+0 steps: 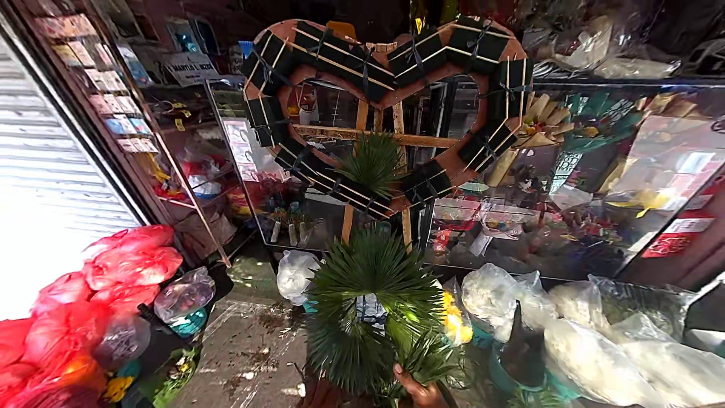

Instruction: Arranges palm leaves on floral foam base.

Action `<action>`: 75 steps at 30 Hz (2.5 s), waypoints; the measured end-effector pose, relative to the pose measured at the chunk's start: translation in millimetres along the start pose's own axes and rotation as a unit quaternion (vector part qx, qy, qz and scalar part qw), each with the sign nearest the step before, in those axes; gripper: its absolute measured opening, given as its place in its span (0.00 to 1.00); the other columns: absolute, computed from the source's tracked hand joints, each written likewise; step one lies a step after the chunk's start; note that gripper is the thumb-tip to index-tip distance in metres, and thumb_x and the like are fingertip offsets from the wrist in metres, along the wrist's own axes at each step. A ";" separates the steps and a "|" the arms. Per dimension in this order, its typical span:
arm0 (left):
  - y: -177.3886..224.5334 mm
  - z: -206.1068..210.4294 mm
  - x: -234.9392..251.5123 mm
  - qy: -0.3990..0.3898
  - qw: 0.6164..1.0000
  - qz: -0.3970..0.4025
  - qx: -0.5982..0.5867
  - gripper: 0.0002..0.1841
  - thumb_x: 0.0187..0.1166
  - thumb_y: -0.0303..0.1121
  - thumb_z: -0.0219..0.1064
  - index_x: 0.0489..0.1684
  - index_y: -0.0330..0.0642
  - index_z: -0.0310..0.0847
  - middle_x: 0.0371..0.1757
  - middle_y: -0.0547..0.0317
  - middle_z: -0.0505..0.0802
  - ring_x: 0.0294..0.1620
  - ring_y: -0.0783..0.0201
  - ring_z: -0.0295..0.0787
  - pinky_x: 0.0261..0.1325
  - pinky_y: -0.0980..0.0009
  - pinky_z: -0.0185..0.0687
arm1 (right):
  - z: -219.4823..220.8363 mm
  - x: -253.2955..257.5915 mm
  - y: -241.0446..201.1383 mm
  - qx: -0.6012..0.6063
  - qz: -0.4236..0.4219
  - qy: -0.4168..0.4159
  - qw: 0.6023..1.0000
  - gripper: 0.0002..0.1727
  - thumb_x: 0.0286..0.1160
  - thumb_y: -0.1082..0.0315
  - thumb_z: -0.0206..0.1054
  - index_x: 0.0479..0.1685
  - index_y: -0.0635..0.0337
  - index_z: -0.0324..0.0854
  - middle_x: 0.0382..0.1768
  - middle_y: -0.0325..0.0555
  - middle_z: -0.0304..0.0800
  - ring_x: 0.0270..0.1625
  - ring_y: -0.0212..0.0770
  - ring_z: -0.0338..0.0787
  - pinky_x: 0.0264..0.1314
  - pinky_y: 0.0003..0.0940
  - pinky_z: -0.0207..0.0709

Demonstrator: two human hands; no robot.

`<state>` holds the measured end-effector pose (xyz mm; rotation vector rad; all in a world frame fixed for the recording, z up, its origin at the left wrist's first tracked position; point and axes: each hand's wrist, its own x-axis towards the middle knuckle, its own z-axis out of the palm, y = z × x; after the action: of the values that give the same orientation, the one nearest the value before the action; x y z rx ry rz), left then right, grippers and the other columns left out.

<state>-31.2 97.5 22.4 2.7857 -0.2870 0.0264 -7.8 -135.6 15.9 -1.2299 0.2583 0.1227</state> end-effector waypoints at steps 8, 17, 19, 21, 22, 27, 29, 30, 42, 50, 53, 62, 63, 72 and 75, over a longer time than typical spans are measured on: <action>-3.9 -16.1 -6.8 0.100 0.978 -0.131 -0.125 0.20 0.92 0.42 0.53 0.60 0.37 0.86 0.51 0.40 0.93 0.56 0.39 0.91 0.58 0.39 0.84 | 63.6 14.0 -1.5 -0.009 -0.182 0.024 0.983 0.20 0.78 0.71 0.71 0.65 0.73 0.79 0.54 0.55 0.92 0.53 0.46 0.95 0.56 0.45 0.93; 4.6 -4.6 6.0 0.069 0.948 -0.158 -0.269 0.33 0.92 0.58 0.39 0.56 0.43 0.86 0.46 0.49 0.92 0.48 0.48 0.91 0.48 0.43 0.86 | 100.3 12.1 12.8 -0.058 -0.306 -0.073 0.947 0.12 0.77 0.67 0.73 0.53 0.63 0.83 0.48 0.39 0.93 0.57 0.32 0.91 0.68 0.36 0.85; -5.2 0.7 10.8 0.074 0.949 -0.163 -0.259 0.32 0.92 0.57 0.41 0.56 0.40 0.86 0.49 0.46 0.92 0.52 0.46 0.91 0.53 0.43 0.85 | 107.2 10.4 14.1 -0.063 -0.305 -0.070 0.948 0.11 0.77 0.68 0.72 0.52 0.64 0.82 0.48 0.37 0.92 0.57 0.30 0.90 0.69 0.32 0.84; -19.0 3.2 17.8 0.073 0.947 -0.183 -0.252 0.30 0.92 0.55 0.44 0.58 0.38 0.86 0.53 0.44 0.92 0.56 0.44 0.90 0.58 0.42 0.84 | 111.8 10.9 17.1 -0.062 -0.296 -0.049 0.952 0.12 0.79 0.67 0.70 0.53 0.63 0.79 0.48 0.37 0.91 0.57 0.30 0.89 0.68 0.33 0.85; -29.7 5.6 22.2 0.082 0.945 -0.198 -0.247 0.30 0.92 0.55 0.44 0.57 0.38 0.86 0.53 0.43 0.91 0.57 0.44 0.90 0.59 0.42 0.83 | 113.0 13.0 20.2 -0.050 -0.292 -0.029 0.955 0.13 0.79 0.67 0.70 0.54 0.64 0.79 0.48 0.39 0.91 0.56 0.33 0.90 0.66 0.36 0.86; -65.6 17.3 35.8 0.206 0.929 -0.215 -0.219 0.30 0.93 0.52 0.44 0.57 0.32 0.85 0.52 0.38 0.89 0.59 0.40 0.86 0.64 0.41 0.80 | 133.4 25.2 10.3 0.182 -0.078 0.110 0.974 0.12 0.89 0.67 0.60 0.60 0.66 0.75 0.44 0.50 0.88 0.40 0.41 0.92 0.47 0.39 0.91; -47.7 29.0 33.9 0.224 0.947 -0.124 -0.194 0.29 0.91 0.52 0.47 0.54 0.34 0.86 0.51 0.39 0.89 0.57 0.39 0.87 0.63 0.42 0.81 | 140.3 29.5 6.0 0.228 0.025 0.137 0.964 0.16 0.91 0.60 0.58 0.64 0.64 0.74 0.44 0.50 0.88 0.36 0.40 0.92 0.45 0.35 0.91; -39.9 35.1 34.3 0.223 0.952 -0.089 -0.188 0.27 0.90 0.51 0.49 0.53 0.36 0.86 0.51 0.39 0.89 0.58 0.39 0.87 0.62 0.41 0.81 | 142.4 30.2 7.1 0.235 0.057 0.130 0.962 0.19 0.92 0.58 0.56 0.67 0.64 0.73 0.44 0.51 0.88 0.37 0.41 0.92 0.46 0.35 0.90; -106.1 23.2 37.9 0.185 0.929 -0.176 -0.268 0.29 0.93 0.52 0.45 0.68 0.36 0.81 0.41 0.46 0.91 0.38 0.50 0.90 0.45 0.46 0.86 | 130.3 48.0 -6.1 0.253 0.044 0.186 0.948 0.17 0.89 0.61 0.60 0.68 0.61 0.73 0.45 0.53 0.87 0.34 0.40 0.90 0.38 0.34 0.89; -67.2 31.1 30.0 0.008 0.858 0.003 -0.514 0.26 0.91 0.53 0.51 0.64 0.40 0.84 0.34 0.65 0.86 0.27 0.73 0.79 0.32 0.72 0.80 | 120.8 44.7 -22.6 0.144 0.100 0.056 0.983 0.11 0.85 0.67 0.64 0.58 0.64 0.77 0.38 0.53 0.87 0.29 0.41 0.89 0.34 0.34 0.89; -66.5 21.3 30.9 -0.057 0.758 0.069 -0.646 0.32 0.87 0.65 0.49 0.57 0.43 0.83 0.27 0.74 0.80 0.21 0.79 0.71 0.23 0.80 0.71 | 116.2 42.0 -29.8 0.079 0.132 -0.018 0.988 0.10 0.85 0.68 0.63 0.57 0.63 0.79 0.37 0.51 0.89 0.31 0.40 0.89 0.37 0.34 0.88; -85.2 18.5 24.2 -0.023 0.769 0.025 -0.638 0.32 0.85 0.66 0.51 0.54 0.44 0.84 0.22 0.73 0.78 0.16 0.77 0.69 0.17 0.79 0.69 | 86.6 72.2 -68.3 0.129 0.014 0.113 0.985 0.16 0.83 0.64 0.68 0.65 0.58 0.76 0.47 0.51 0.90 0.38 0.41 0.92 0.37 0.35 0.90; -81.5 11.2 30.8 -0.004 0.804 0.027 -0.594 0.32 0.85 0.64 0.55 0.58 0.42 0.84 0.26 0.71 0.81 0.19 0.76 0.73 0.21 0.78 0.74 | 90.5 68.2 -67.3 0.113 0.020 0.102 0.988 0.17 0.82 0.66 0.68 0.65 0.61 0.76 0.48 0.53 0.90 0.38 0.43 0.93 0.37 0.37 0.91; -68.4 -60.0 72.2 0.019 0.929 0.076 -0.362 0.19 0.85 0.46 0.60 0.40 0.39 0.90 0.24 0.59 0.87 0.23 0.65 0.83 0.32 0.62 0.83 | 92.5 57.7 -83.9 -0.376 -0.334 0.011 0.864 0.47 0.71 0.39 0.73 0.86 0.58 0.66 0.88 0.47 0.65 0.91 0.44 0.60 0.91 0.48 0.61; -66.6 -103.0 79.9 0.014 0.950 0.193 -0.244 0.17 0.87 0.41 0.60 0.43 0.37 0.90 0.33 0.50 0.93 0.34 0.54 0.93 0.42 0.49 0.90 | 117.5 41.6 -131.4 -0.600 -0.463 -0.189 0.625 0.32 0.74 0.34 0.68 0.76 0.34 0.80 0.83 0.38 0.75 0.92 0.51 0.59 0.95 0.66 0.39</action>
<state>62.1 177.8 101.7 2.2025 -0.7202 0.0771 77.9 -70.5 161.6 -2.4720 -1.0514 -0.4351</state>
